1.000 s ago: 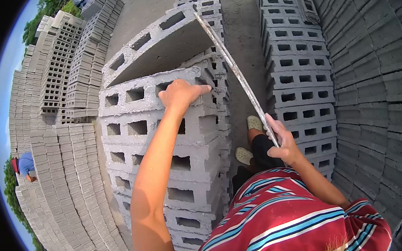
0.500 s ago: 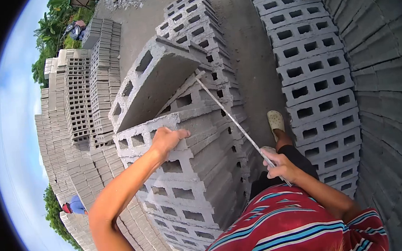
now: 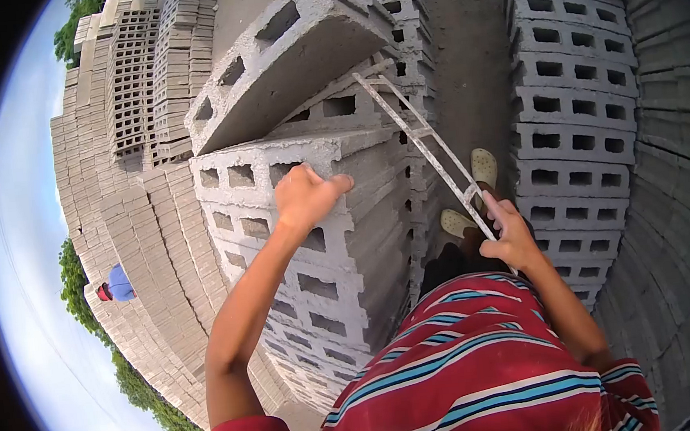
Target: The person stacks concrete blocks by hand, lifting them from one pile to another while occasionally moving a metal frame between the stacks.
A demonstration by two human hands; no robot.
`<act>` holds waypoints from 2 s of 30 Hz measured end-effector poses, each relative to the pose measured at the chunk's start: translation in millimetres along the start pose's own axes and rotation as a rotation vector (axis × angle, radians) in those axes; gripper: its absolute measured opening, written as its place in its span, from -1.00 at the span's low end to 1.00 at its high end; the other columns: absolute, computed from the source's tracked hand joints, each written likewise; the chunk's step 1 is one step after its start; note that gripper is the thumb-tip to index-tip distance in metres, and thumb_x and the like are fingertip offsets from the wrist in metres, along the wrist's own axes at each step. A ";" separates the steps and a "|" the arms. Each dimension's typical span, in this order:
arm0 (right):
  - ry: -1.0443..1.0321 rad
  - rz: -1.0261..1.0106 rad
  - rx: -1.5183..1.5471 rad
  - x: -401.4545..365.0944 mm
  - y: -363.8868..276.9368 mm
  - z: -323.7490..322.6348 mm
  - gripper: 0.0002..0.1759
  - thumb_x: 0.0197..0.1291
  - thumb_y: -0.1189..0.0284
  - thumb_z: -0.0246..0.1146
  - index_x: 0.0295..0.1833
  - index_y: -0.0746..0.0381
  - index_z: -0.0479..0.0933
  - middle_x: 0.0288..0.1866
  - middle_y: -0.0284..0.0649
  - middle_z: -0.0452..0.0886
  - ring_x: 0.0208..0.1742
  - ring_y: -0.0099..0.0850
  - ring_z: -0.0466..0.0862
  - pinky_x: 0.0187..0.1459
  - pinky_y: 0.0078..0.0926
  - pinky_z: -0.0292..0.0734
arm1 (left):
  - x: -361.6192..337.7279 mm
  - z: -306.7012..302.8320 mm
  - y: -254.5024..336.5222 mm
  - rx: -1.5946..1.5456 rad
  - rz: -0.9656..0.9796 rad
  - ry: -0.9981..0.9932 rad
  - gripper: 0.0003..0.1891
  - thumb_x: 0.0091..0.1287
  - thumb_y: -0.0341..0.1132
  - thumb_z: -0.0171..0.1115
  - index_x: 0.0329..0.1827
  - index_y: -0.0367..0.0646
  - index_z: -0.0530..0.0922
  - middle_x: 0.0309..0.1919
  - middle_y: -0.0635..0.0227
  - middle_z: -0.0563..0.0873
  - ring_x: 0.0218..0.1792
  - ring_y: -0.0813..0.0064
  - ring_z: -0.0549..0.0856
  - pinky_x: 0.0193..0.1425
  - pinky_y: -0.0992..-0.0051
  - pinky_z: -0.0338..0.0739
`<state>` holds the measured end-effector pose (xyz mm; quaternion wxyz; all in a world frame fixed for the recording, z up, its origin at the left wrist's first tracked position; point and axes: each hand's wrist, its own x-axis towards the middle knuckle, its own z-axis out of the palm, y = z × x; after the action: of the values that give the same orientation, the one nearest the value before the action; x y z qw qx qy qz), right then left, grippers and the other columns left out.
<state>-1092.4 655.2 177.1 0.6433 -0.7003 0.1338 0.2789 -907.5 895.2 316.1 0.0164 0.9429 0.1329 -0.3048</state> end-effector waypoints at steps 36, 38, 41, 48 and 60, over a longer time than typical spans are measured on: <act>0.187 -0.961 0.105 177.3 -144.4 105.3 -0.50 0.14 0.13 -0.02 -0.35 0.42 0.51 -0.39 -0.05 0.51 -0.37 -0.29 0.49 -0.27 -0.46 0.36 | -70.7 61.2 -50.7 -0.179 0.067 0.409 -0.48 -0.21 0.03 0.41 -0.49 -0.36 0.58 -0.49 0.16 0.62 -0.17 0.23 0.52 0.35 0.15 0.03; 0.274 -1.023 0.116 184.3 -143.7 111.5 -0.49 0.13 0.14 -0.05 -0.45 0.43 0.50 -0.50 -0.06 0.47 -0.48 -0.31 0.44 -0.39 -0.46 0.31 | -70.5 65.5 -53.9 -0.232 0.057 0.397 -0.53 -0.20 -0.01 0.41 -0.51 -0.34 0.58 -0.53 0.18 0.64 -0.23 0.23 0.55 0.36 0.18 0.03; 0.362 -1.043 0.196 189.2 -139.8 119.7 -0.48 0.12 0.18 -0.09 -0.54 0.45 0.47 -0.60 -0.07 0.42 -0.54 -0.31 0.41 -0.45 -0.45 0.27 | -69.5 72.9 -60.6 -0.253 0.108 0.415 -0.61 -0.18 -0.09 0.39 -0.55 -0.30 0.58 -0.56 0.19 0.64 -0.29 0.23 0.58 0.36 0.24 0.08; 0.392 -0.940 0.217 179.5 -148.6 124.4 -0.50 0.10 0.22 -0.14 -0.59 0.46 0.37 -0.58 -0.15 0.38 -0.48 -0.41 0.35 -0.39 -0.47 0.22 | -63.0 64.7 -68.8 -0.278 0.211 0.280 -0.68 -0.19 -0.16 0.36 -0.56 -0.29 0.59 -0.62 0.09 0.61 -0.34 0.20 0.59 0.20 0.32 0.31; 0.429 -0.928 0.189 174.9 -153.9 126.3 -0.53 0.12 0.27 -0.16 -0.59 0.47 0.36 -0.59 -0.11 0.41 -0.50 -0.39 0.37 -0.40 -0.45 0.24 | -65.0 54.7 -67.2 -0.259 0.192 0.177 -0.63 -0.19 -0.15 0.36 -0.51 -0.33 0.58 -0.57 0.03 0.60 -0.26 0.12 0.56 0.04 0.31 0.39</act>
<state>-894.5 829.4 203.8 0.7178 -0.6662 -0.0372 -0.1990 -1006.9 938.3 312.6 0.1549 0.9644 0.0812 -0.1982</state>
